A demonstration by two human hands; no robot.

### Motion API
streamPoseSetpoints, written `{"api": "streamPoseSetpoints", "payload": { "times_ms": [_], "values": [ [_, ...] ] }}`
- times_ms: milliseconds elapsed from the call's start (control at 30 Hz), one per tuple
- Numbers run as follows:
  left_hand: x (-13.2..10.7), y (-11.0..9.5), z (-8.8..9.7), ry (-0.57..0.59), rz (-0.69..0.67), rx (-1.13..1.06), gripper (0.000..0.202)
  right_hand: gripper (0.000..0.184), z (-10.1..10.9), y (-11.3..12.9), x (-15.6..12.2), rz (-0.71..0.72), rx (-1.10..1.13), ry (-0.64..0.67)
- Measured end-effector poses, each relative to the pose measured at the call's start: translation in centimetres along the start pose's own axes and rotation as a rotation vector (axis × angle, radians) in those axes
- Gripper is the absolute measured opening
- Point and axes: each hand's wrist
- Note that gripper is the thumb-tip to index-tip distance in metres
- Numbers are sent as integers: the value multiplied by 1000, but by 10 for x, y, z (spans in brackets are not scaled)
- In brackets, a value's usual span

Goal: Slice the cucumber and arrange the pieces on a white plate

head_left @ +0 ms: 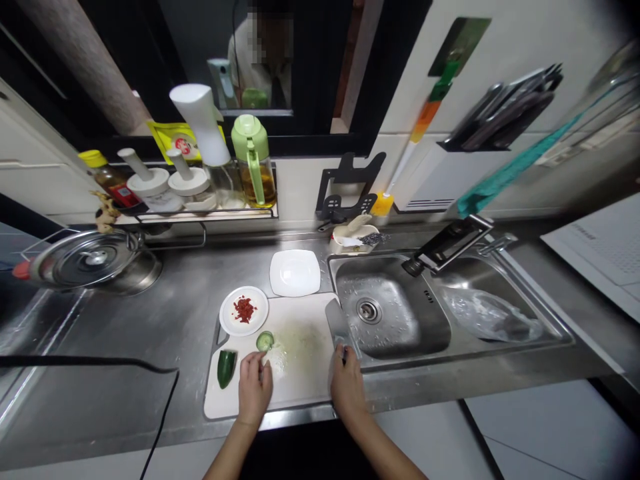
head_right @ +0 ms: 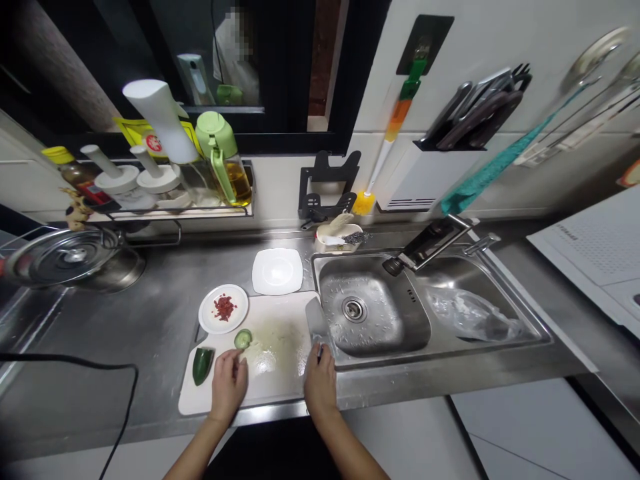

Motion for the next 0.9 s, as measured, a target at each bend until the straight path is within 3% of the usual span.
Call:
{"api": "streamPoseSetpoints", "payload": {
  "times_ms": [333, 600, 733, 900],
  "values": [
    [2, -2, 0, -8, -17, -9, 29, 61, 0, 6, 2, 28, -125, -59],
    [7, -13, 10, -14, 50, -41, 29, 49, 26, 7, 13, 11, -29, 27],
    [46, -33, 8, -20, 81, -61, 32, 46, 44, 8, 57, 123, 125, -46],
    [144, -61, -16, 34, 182, 0, 48, 45, 66, 24, 146, 116, 273, -63]
  ]
}}
Point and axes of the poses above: each hand's wrist, its own x-axis towards the middle knuckle, its own z-axis out of the back of the hand, y = z × x, and after that the axes turned 3 degrees about -y, right-handed
